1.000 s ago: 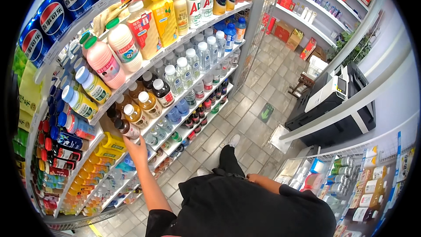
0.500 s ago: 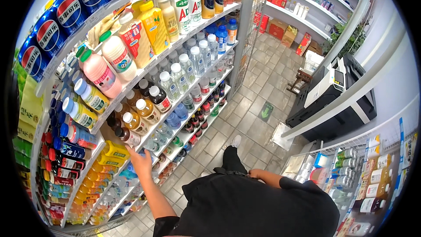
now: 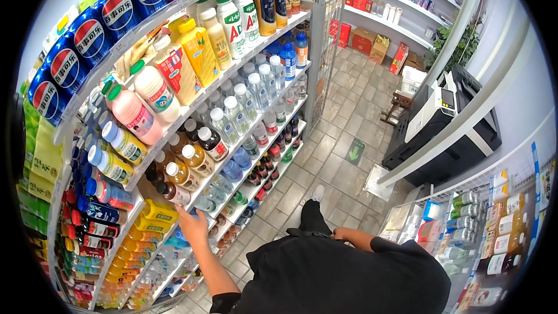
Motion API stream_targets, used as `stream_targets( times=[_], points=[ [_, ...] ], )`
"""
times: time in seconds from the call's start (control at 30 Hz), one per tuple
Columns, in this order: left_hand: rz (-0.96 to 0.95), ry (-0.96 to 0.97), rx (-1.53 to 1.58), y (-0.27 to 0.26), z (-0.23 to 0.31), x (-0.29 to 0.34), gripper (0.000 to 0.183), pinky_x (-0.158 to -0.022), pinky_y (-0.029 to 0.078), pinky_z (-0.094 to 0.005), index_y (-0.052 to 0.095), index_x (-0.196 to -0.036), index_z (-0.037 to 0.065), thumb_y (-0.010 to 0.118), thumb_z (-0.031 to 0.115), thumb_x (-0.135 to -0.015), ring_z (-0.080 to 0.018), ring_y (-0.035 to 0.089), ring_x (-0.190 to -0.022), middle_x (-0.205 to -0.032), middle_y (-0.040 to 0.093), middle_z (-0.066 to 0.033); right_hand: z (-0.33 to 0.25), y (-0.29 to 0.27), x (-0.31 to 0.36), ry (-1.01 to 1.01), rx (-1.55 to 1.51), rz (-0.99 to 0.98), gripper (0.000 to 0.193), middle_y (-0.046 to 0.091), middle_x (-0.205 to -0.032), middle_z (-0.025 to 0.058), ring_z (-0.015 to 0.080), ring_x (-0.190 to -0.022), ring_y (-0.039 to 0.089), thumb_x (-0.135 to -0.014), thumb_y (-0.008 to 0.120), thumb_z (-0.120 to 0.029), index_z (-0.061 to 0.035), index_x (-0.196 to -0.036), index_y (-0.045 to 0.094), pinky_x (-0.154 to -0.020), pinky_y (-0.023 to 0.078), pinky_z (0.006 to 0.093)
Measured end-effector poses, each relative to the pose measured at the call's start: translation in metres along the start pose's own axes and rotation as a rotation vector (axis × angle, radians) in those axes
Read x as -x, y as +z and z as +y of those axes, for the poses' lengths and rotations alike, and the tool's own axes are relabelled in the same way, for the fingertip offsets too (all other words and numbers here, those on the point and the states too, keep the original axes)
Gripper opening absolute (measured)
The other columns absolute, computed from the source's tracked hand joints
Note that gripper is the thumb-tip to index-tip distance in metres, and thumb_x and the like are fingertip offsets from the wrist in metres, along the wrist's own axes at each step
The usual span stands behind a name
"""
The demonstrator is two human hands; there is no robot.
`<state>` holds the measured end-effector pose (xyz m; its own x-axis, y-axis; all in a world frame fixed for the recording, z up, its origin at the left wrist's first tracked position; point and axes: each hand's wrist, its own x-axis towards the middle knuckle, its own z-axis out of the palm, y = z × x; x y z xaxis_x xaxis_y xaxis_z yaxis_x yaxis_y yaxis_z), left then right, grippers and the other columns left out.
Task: Selecting and examining various bottled beverages from shelves in a store.
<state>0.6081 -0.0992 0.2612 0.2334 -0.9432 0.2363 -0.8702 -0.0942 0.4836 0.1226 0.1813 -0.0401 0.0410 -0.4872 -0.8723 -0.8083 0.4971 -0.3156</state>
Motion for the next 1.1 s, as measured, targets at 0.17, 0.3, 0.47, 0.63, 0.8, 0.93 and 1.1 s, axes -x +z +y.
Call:
stream_targets(
  times=[0.17,0.3,0.47,0.63,0.8,0.93,1.1],
  points=[
    [-0.02,-0.032,-0.02,-0.003,0.007,0.0,0.081,-0.111,0.039,-0.0529,0.027,-0.158,-0.009,0.065,0.022,-0.093,-0.0506,0.054,-0.126,-0.14,0.055,-0.036,0.015,0.018,-0.011,-0.007,-0.094,0.094,0.069,0.07,-0.13,0.0254,0.04,-0.123,0.065,-0.098,0.055,-0.058,0.0023,-0.128,0.07,-0.102,0.049,0.0484],
    [0.015,0.023,-0.036,0.001,-0.001,0.001,0.081,-0.112,0.039,-0.0539,0.028,-0.158,-0.008,0.065,0.021,-0.092,-0.0494,0.053,-0.127,-0.14,0.056,-0.0345,0.03,0.03,-0.026,0.01,-0.097,0.062,0.072,0.069,-0.133,0.0247,0.0389,-0.126,0.064,-0.098,0.056,-0.059,0.0036,-0.132,0.068,-0.103,0.049,0.0466],
    [0.015,-0.015,-0.044,-0.002,0.002,0.003,0.082,-0.111,0.039,-0.0538,0.027,-0.158,-0.008,0.065,0.021,-0.092,-0.0505,0.053,-0.125,-0.141,0.056,-0.033,0.028,0.015,-0.029,0.048,-0.121,-0.052,0.088,0.058,-0.148,0.0243,0.0384,-0.14,0.052,-0.092,0.054,-0.068,0.0001,-0.147,0.056,-0.115,0.04,0.0478],
    [0.024,0.001,-0.031,-0.002,0.0,0.003,0.082,-0.112,0.037,-0.0531,0.025,-0.159,-0.008,0.064,0.02,-0.093,-0.0492,0.052,-0.123,-0.144,0.055,-0.0308,0.044,0.028,-0.051,0.036,-0.267,-0.06,0.09,0.055,-0.15,0.025,0.0374,-0.141,0.05,-0.09,0.061,-0.064,0.0041,-0.148,0.054,-0.116,0.038,0.0475],
    [-0.045,-0.05,-0.007,-0.009,0.006,0.002,0.083,-0.112,0.037,-0.0528,0.023,-0.16,-0.007,0.064,0.021,-0.093,-0.0486,0.051,-0.124,-0.145,0.055,-0.0301,0.036,0.02,-0.047,0.034,-0.292,-0.049,0.088,0.057,-0.148,0.0246,0.0369,-0.14,0.051,-0.091,0.061,-0.063,0.0052,-0.147,0.054,-0.116,0.039,0.0474],
    [-0.026,0.005,-0.023,-0.014,0.02,0.001,0.084,-0.112,0.037,-0.0521,0.022,-0.161,-0.006,0.064,0.023,-0.094,-0.0488,0.052,-0.124,-0.145,0.055,-0.0299,0.043,0.038,-0.065,0.033,-0.285,0.009,0.084,0.06,-0.145,0.0236,0.0359,-0.137,0.053,-0.093,0.06,-0.061,0.0049,-0.144,0.057,-0.114,0.041,0.0469],
    [-0.038,0.002,-0.034,-0.007,-0.002,0.005,0.083,-0.111,0.038,-0.053,0.023,-0.161,-0.006,0.063,0.024,-0.095,-0.0512,0.052,-0.124,-0.143,0.055,-0.0317,0.083,0.057,-0.109,0.051,-0.406,0.038,0.059,0.069,-0.122,0.0227,0.0426,-0.096,0.07,-0.094,0.069,-0.045,0.0031,-0.128,0.067,-0.068,0.061,0.0594]
  ],
)
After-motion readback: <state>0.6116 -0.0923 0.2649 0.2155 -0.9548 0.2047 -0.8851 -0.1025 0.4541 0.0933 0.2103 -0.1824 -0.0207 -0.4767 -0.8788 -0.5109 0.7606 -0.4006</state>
